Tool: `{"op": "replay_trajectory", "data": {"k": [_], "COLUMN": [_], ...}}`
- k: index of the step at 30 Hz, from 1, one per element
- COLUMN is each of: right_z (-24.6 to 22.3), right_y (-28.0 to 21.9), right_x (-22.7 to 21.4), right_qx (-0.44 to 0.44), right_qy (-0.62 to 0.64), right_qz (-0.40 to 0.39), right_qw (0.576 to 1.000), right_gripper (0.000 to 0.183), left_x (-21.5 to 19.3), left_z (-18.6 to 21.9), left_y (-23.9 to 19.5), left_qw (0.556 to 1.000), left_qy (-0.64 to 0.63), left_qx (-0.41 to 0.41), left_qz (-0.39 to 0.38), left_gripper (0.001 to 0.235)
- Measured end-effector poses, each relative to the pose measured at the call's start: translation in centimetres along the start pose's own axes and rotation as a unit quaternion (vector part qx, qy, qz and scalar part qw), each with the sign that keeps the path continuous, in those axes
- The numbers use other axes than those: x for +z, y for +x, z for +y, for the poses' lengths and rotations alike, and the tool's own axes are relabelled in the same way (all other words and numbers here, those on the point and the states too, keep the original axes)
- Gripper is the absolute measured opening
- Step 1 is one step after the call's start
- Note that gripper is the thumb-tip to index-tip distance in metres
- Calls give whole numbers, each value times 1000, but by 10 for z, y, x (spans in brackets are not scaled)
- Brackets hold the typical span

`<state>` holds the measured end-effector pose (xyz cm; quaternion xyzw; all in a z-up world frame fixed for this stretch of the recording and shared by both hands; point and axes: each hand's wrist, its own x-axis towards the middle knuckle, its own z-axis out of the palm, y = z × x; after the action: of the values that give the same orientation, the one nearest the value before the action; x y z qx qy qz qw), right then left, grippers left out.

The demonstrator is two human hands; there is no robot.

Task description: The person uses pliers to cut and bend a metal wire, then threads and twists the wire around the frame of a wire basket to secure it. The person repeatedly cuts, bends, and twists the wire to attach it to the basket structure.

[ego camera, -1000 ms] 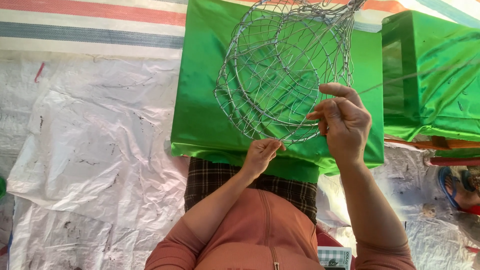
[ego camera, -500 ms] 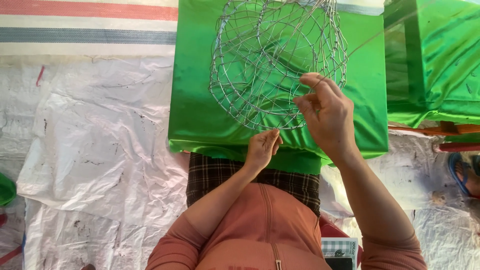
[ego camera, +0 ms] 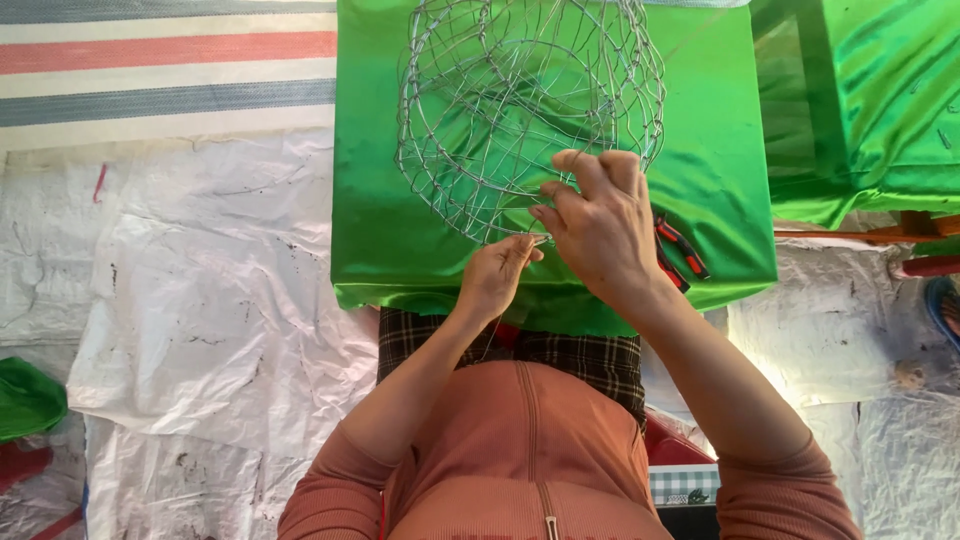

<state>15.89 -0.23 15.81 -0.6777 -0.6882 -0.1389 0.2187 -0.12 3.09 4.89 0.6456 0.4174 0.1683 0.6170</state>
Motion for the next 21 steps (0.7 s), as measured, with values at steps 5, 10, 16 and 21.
{"op": "replay_trajectory", "data": {"k": [5, 10, 16, 21], "right_z": [5, 11, 5, 6], "right_y": [1, 4, 6, 3], "right_x": [15, 20, 22, 25], "right_qx": [14, 19, 29, 30], "right_qy": [19, 32, 21, 15], "right_qz": [-21, -9, -8, -7], "right_qw": [1000, 999, 999, 999], "right_gripper": [24, 27, 30, 35], "left_x": [-15, 8, 44, 34], "left_z": [21, 142, 251, 233], "left_y": [-42, -76, -35, -48], "left_qw": [981, 910, 610, 737], "left_qy": [186, 117, 736, 616], "left_qx": [57, 391, 25, 98], "left_qz": [-18, 70, 293, 261], "left_gripper": [66, 42, 39, 35]}}
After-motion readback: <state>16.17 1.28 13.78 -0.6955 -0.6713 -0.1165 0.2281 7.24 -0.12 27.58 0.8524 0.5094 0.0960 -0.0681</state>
